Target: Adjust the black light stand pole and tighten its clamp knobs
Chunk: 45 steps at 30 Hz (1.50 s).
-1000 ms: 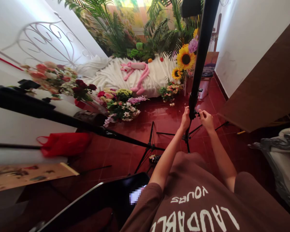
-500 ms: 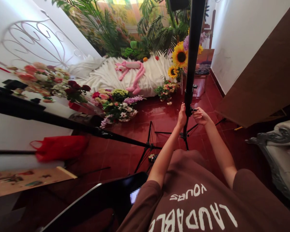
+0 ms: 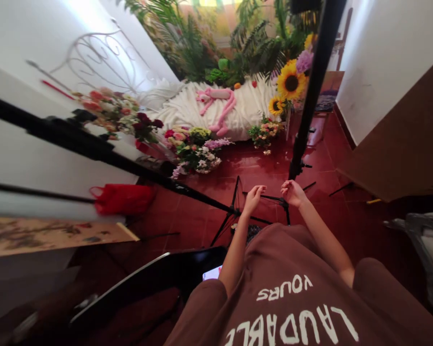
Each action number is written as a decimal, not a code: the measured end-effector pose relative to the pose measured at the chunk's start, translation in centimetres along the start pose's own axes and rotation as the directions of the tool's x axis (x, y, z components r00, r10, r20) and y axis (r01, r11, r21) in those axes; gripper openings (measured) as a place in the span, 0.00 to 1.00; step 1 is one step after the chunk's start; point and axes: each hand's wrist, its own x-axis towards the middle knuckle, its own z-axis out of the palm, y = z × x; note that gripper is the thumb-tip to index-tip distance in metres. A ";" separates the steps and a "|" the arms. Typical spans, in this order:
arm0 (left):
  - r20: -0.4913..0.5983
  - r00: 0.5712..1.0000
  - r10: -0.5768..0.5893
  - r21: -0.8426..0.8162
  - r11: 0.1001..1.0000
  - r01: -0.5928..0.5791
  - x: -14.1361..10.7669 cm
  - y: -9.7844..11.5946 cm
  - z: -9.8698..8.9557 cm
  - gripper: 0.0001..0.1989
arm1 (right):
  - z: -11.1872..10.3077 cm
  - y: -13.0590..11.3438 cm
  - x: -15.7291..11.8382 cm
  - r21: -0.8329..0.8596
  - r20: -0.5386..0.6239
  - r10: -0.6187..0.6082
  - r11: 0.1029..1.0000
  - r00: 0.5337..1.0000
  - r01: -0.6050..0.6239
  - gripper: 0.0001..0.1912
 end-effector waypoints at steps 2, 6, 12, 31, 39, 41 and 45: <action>-0.164 0.986 0.003 0.010 1.000 -0.001 -1.4 -0.7 -4.5 0.22 | 0.7 1.2 0.8 -0.046 -0.020 0.019 0.999 1.000 -0.020 0.09; -0.574 0.808 0.133 0.053 0.991 -0.125 -3.8 1.4 -13.4 0.22 | 2.2 3.5 2.6 -0.124 -0.014 0.059 0.990 0.998 -0.060 0.08; -0.841 0.448 0.304 0.206 0.945 -0.254 -4.7 6.7 -21.8 0.23 | 4.6 8.0 4.6 -0.252 -0.004 0.163 0.955 0.987 -0.158 0.08; -0.741 0.562 0.368 0.172 0.913 -0.370 1.3 7.6 -25.0 0.29 | 15.8 17.9 8.3 -0.479 0.130 0.560 0.758 0.819 -0.442 0.09; -0.720 0.591 0.364 0.146 0.912 -0.384 0.9 7.9 -25.4 0.25 | 22.1 23.1 9.7 -0.489 0.293 0.672 0.717 0.680 -0.497 0.21; -0.713 0.599 0.365 0.135 0.910 -0.393 0.7 8.2 -25.3 0.25 | 22.1 23.2 10.0 -0.501 0.304 0.674 0.714 0.673 -0.489 0.22; -0.726 0.609 0.319 0.095 0.924 -0.371 0.5 8.6 -25.1 0.25 | 21.5 22.5 10.5 -0.566 0.374 0.688 0.700 0.622 -0.435 0.24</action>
